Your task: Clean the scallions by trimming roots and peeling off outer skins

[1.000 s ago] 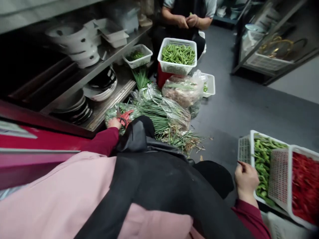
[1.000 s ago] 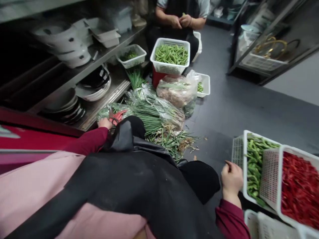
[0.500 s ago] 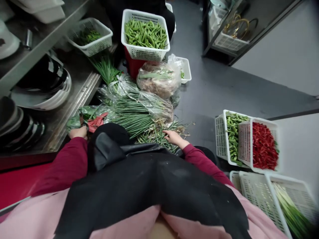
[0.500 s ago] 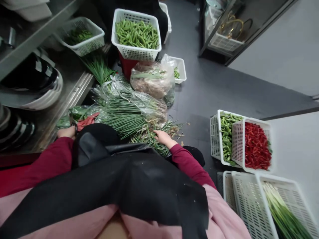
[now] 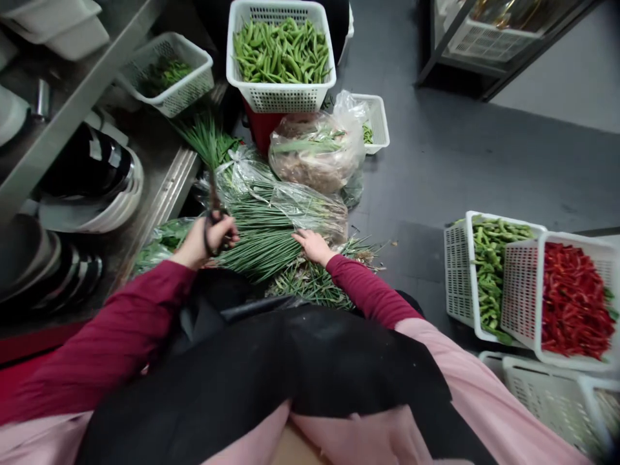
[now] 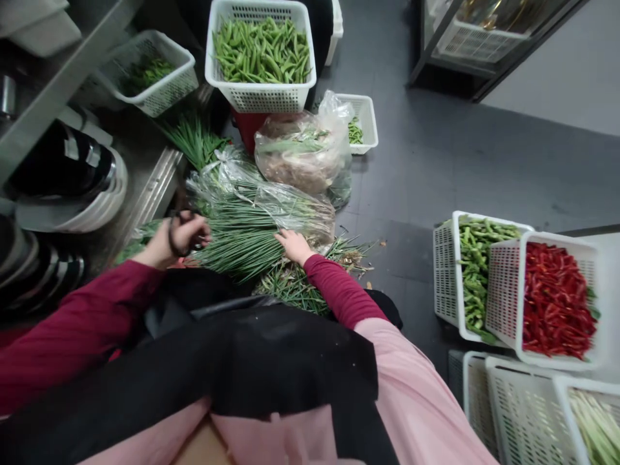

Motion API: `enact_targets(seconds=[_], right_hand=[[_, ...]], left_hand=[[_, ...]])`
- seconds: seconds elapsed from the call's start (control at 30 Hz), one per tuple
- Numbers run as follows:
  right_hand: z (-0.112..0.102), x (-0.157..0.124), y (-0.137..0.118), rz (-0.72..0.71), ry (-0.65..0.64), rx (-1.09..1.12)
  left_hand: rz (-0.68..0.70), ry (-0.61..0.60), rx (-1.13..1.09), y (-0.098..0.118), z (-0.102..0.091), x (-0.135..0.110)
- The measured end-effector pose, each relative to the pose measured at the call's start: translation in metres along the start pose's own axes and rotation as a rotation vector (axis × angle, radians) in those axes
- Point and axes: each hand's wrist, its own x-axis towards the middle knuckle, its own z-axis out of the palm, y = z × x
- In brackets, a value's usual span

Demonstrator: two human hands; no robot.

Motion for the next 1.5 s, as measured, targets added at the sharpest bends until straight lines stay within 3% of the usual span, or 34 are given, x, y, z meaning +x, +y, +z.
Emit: enact_targets(seconds=[0.1,0.23,0.33,0.47,0.57,0.63,0.7,0.8,0.93,1.07,1.2,1.37,1.43,1.5], right_hand=[[0.006,0.014,0.006,0.256,0.181,-0.048],[0.015,0.028,0.026,0.378,0.136,0.041],[0.012,0.034,0.045,0.468,0.137,0.178],[-0.008,0.025,0.067,0.508,0.339,0.677],[-0.019,0.007,0.072,0.395,0.33,1.014],[-0.019,-0.005,0.071,0.388,0.342,1.116],[-0.016,-0.014,0.067,0.449,0.409,1.185],[-0.012,-0.018,0.06,0.525,0.571,1.295],[-0.027,-0.004,0.041,0.496,0.728,1.351],[-0.07,0.01,0.017,0.319,0.809,1.433],[-0.134,0.01,-0.005,0.098,0.858,1.461],[-0.242,0.008,-0.028,-0.039,1.007,1.321],[-0.292,0.016,-0.036,-0.027,1.04,1.258],[-0.341,0.031,-0.047,-0.057,1.081,1.224]], left_hand=[[0.113,-0.083,0.231,-0.001,0.053,0.046],[0.395,-0.204,0.755,-0.019,0.106,0.098],[0.484,-0.239,0.846,-0.031,0.126,0.118],[0.538,-0.197,0.813,-0.026,0.136,0.141],[0.561,-0.069,0.816,-0.005,0.145,0.165],[0.596,-0.092,0.841,0.01,0.154,0.179],[0.526,-0.178,0.838,0.025,0.163,0.185],[0.369,-0.222,0.745,0.048,0.164,0.177],[0.549,-0.238,0.756,0.097,0.137,0.15],[0.602,-0.127,0.764,0.154,0.098,0.121],[0.656,0.007,0.773,0.203,0.059,0.087],[0.857,0.116,0.713,0.259,0.024,0.044],[0.932,0.089,0.666,0.278,0.021,0.042],[0.859,0.009,0.545,0.294,0.022,0.053]])
